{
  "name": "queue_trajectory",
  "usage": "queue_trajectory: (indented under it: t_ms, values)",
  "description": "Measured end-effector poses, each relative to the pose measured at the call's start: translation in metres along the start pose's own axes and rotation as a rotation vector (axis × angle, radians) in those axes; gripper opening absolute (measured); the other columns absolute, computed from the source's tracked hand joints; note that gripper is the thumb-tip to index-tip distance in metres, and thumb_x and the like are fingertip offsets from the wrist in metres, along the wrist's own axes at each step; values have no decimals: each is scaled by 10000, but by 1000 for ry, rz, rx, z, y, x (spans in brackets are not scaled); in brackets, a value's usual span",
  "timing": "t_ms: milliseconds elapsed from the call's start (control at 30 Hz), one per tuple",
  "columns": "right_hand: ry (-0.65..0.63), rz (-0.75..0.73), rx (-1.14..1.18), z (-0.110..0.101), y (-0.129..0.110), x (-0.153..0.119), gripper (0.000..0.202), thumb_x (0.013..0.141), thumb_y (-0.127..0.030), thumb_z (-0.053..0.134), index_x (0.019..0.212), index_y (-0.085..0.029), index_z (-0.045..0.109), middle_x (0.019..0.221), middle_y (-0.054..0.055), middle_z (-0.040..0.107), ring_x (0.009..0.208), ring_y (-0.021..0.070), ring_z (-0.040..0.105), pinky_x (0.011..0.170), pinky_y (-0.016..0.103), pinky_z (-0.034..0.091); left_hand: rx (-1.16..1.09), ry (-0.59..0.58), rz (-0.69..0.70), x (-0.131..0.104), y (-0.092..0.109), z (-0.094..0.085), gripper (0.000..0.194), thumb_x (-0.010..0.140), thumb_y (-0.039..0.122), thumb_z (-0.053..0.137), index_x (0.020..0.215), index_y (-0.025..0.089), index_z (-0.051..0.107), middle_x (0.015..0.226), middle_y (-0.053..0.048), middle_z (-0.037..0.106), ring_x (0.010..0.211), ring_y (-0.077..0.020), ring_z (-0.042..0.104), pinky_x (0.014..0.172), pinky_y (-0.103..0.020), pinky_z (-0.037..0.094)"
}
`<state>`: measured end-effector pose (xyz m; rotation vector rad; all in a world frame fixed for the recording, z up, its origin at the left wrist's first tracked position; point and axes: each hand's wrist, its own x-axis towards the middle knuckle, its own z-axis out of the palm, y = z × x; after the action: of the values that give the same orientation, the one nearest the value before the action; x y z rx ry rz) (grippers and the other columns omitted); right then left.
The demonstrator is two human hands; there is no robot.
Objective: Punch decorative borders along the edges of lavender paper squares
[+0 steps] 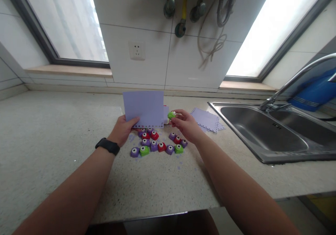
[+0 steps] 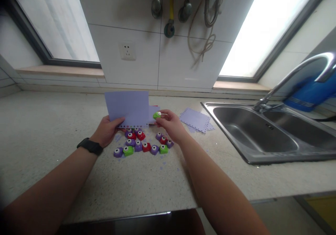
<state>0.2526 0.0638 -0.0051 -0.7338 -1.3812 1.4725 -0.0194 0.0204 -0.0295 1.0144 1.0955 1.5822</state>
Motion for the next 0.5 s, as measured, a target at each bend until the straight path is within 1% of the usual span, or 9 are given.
queue_trajectory:
  t_ms: [100, 200, 267, 333, 433, 500]
  values:
    - [28, 60, 153, 4, -2, -1, 428, 689, -343, 946, 1008, -233, 683, 910, 8, 766, 786, 142, 729, 748, 281, 569, -6, -24, -11, 0, -1, -1, 350, 713, 302, 878, 984, 106, 774, 918, -71, 787, 646, -182, 693, 480, -282, 590]
    - [35, 75, 233, 7, -3, -3, 397, 736, -401, 918, 1001, -234, 674, 936, 11, 772, 799, 150, 747, 767, 288, 585, -10, -41, -17, -1, -1, 0, 335, 710, 300, 880, 963, 107, 773, 901, -69, 785, 615, -175, 682, 471, -281, 582]
    - [29, 76, 249, 8, -3, -3, 387, 762, -422, 900, 1004, -233, 665, 944, 13, 771, 820, 157, 756, 801, 299, 596, -8, -47, -17, -2, 0, 0, 330, 708, 299, 880, 955, 107, 771, 890, -67, 783, 603, -172, 676, 467, -281, 578]
    - [12, 81, 240, 8, -2, -3, 398, 764, -419, 903, 1009, -235, 648, 954, 17, 769, 860, 166, 764, 867, 314, 600, -5, -50, -18, -3, 1, 0, 328, 707, 297, 877, 952, 107, 770, 880, -67, 781, 592, -169, 669, 464, -280, 573]
    - [-19, 98, 228, 7, 0, -4, 444, 732, -400, 930, 992, -243, 607, 985, 19, 762, 911, 176, 768, 972, 348, 587, -8, -48, -18, -3, 1, 1, 339, 708, 294, 875, 970, 106, 771, 905, -76, 785, 603, -173, 677, 467, -278, 569]
    - [-29, 114, 222, 7, 1, -4, 481, 702, -383, 952, 987, -247, 588, 995, 16, 752, 919, 180, 766, 1013, 372, 578, -15, -46, -15, -3, 1, 0, 341, 707, 291, 876, 976, 109, 773, 918, -79, 787, 612, -178, 683, 467, -275, 567]
